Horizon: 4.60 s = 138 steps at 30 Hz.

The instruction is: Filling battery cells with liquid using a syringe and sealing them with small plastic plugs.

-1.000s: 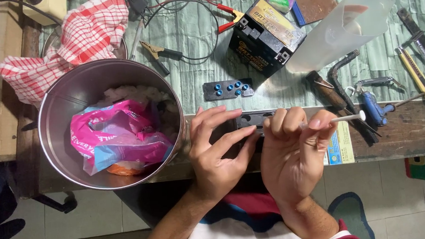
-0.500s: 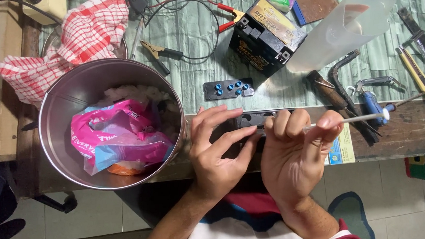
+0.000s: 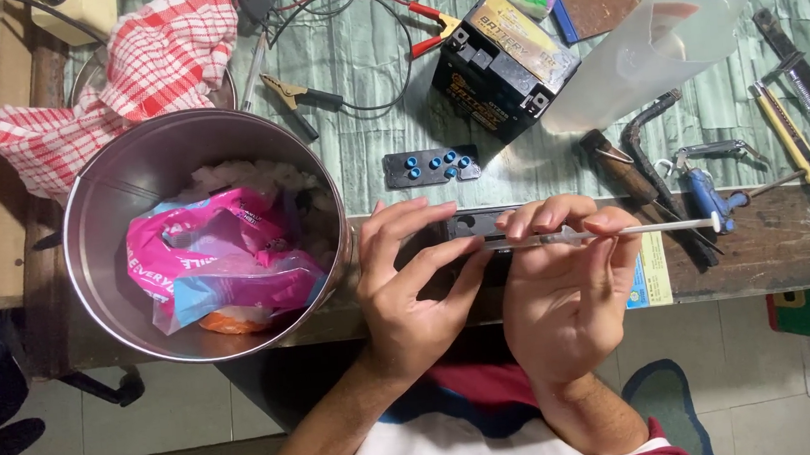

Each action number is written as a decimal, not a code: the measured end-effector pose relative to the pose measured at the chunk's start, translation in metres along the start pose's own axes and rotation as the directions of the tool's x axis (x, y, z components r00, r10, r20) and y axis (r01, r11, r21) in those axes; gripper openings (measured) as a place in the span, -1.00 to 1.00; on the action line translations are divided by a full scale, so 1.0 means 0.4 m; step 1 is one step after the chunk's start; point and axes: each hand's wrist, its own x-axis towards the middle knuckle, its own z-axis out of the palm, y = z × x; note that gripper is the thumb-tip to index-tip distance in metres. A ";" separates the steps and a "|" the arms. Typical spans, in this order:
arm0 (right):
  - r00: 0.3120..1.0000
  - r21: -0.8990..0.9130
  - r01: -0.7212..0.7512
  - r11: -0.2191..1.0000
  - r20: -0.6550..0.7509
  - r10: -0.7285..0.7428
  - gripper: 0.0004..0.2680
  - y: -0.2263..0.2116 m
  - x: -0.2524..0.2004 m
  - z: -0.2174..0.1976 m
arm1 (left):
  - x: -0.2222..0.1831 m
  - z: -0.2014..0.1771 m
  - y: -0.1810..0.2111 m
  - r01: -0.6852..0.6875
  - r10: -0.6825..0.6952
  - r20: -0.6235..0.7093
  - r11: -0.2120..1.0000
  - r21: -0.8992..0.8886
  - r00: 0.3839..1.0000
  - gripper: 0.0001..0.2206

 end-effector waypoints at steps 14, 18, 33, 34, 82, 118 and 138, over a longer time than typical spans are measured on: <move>0.997 -0.006 -0.070 0.998 0.017 0.070 -0.93 -0.014 0.006 -0.006 | -0.004 0.000 0.003 0.011 -0.011 -0.001 1.000 0.005 1.000 -0.91; 0.996 -0.006 -0.087 0.996 0.023 0.088 -0.90 -0.021 0.009 -0.003 | -0.001 0.000 0.003 -0.003 0.003 -0.004 1.000 0.001 1.000 -0.92; 0.990 -0.051 -0.045 0.998 0.133 0.051 -0.92 -0.059 0.040 0.050 | -0.012 -0.008 0.006 -0.002 0.002 0.003 1.000 0.019 1.000 -0.77; 0.990 -0.051 -0.044 0.998 0.134 0.050 -0.92 -0.074 0.048 0.054 | -0.018 -0.011 0.009 -0.003 0.003 0.001 1.000 0.019 1.000 -0.77; 0.829 -0.403 -0.010 0.915 0.508 0.233 -0.33 -0.044 0.095 0.334 | -0.093 -0.303 -0.172 0.214 -0.228 -0.276 0.974 -0.080 0.934 0.24; 0.797 -0.251 -0.004 0.968 0.584 0.155 -0.92 -0.014 0.097 0.304 | -0.098 -0.299 -0.176 0.182 -0.181 -0.274 0.983 -0.022 0.944 0.20; 0.843 -0.246 -0.117 0.962 0.487 0.227 -0.62 0.041 0.075 0.237 | -0.096 -0.296 -0.178 0.206 -0.179 -0.297 0.976 0.064 0.938 0.18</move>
